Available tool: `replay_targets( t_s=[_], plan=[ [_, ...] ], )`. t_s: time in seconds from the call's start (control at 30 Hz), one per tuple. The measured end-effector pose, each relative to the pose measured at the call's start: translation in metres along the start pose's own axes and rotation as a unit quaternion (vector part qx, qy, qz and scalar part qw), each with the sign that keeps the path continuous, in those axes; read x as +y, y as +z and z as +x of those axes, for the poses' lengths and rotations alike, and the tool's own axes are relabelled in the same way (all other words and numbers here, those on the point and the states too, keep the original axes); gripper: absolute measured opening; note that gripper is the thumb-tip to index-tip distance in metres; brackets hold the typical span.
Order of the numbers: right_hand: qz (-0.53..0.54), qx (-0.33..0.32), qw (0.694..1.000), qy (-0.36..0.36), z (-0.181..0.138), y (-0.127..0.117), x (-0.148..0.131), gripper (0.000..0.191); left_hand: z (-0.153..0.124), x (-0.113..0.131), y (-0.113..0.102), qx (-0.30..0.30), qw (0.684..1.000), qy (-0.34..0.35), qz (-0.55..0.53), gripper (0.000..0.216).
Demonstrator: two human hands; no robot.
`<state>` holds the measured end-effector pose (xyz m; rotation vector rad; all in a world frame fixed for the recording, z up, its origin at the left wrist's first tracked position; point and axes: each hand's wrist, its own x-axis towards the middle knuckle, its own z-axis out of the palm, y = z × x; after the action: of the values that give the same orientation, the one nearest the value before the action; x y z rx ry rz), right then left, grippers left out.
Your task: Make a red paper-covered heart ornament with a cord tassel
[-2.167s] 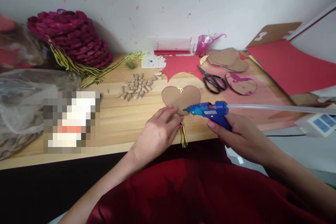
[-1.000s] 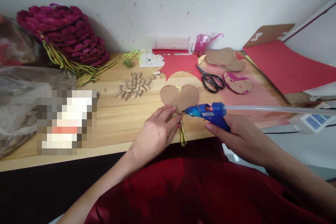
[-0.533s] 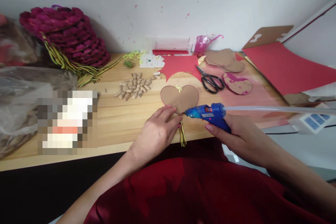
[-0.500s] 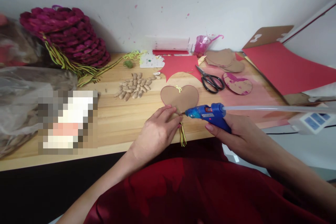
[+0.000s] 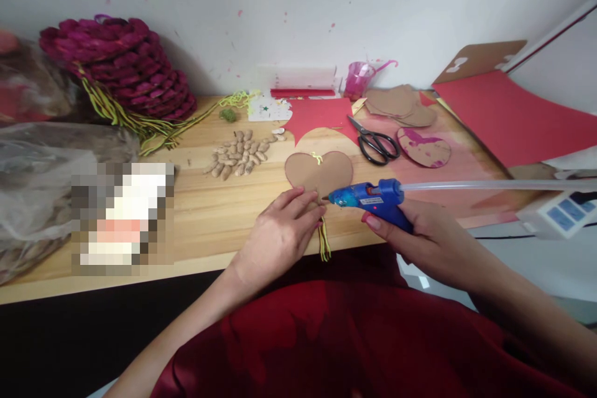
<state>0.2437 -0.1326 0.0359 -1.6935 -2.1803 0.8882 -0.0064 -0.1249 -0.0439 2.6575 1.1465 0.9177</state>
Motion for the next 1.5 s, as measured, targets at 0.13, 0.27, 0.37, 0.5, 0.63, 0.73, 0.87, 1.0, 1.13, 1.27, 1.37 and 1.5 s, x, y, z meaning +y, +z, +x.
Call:
replay_targets(
  t_s=[0.13,0.27,0.37,0.5,0.63,0.73,0.87,1.0,1.13,1.27,1.37,1.5],
  plan=[
    [0.016,0.004,1.0,0.002,0.002,0.003,0.0,0.046,-0.001,0.0,0.0,0.003,1.0,-0.002,0.006,0.025],
    [0.036,-0.022,0.999,0.013,0.005,0.004,-0.001,0.045,-0.001,0.0,-0.001,-0.001,1.0,-0.006,0.001,0.026],
    [0.053,-0.033,0.998,0.028,0.006,0.005,-0.001,0.045,-0.001,0.001,-0.001,-0.003,1.0,-0.01,-0.003,0.026],
    [0.065,-0.031,0.996,0.049,0.006,0.005,0.004,0.046,-0.001,0.002,-0.002,-0.002,1.0,-0.011,-0.001,0.026],
    [0.102,-0.039,0.991,0.076,0.006,0.005,0.01,0.046,-0.001,0.001,-0.002,-0.007,1.0,-0.014,-0.004,0.025],
    [0.139,-0.052,0.984,0.101,0.007,0.006,0.014,0.047,-0.001,0.0,-0.002,-0.006,1.0,-0.015,-0.003,0.025],
    [0.19,-0.06,0.971,0.13,0.01,0.007,0.017,0.047,-0.001,0.0,-0.001,0.002,1.0,-0.011,-0.001,0.023],
    [0.242,-0.058,0.958,0.141,0.011,0.007,0.019,0.049,-0.001,0.001,-0.001,-0.002,1.0,-0.011,-0.003,0.023],
    [0.267,-0.074,0.95,0.146,0.008,0.007,0.019,0.048,-0.001,0.001,-0.001,-0.003,1.0,-0.011,-0.003,0.024],
    [0.27,-0.085,0.946,0.161,0.007,0.009,0.022,0.047,0.0,0.001,-0.001,-0.001,1.0,-0.011,-0.002,0.024],
    [0.278,-0.08,0.944,0.158,0.01,0.01,0.025,0.049,0.0,0.001,-0.001,-0.002,1.0,-0.01,0.002,0.023],
    [0.303,-0.069,0.937,0.158,0.013,0.011,0.027,0.051,0.0,0.001,-0.002,-0.004,1.0,-0.012,0.001,0.023]
  ],
)
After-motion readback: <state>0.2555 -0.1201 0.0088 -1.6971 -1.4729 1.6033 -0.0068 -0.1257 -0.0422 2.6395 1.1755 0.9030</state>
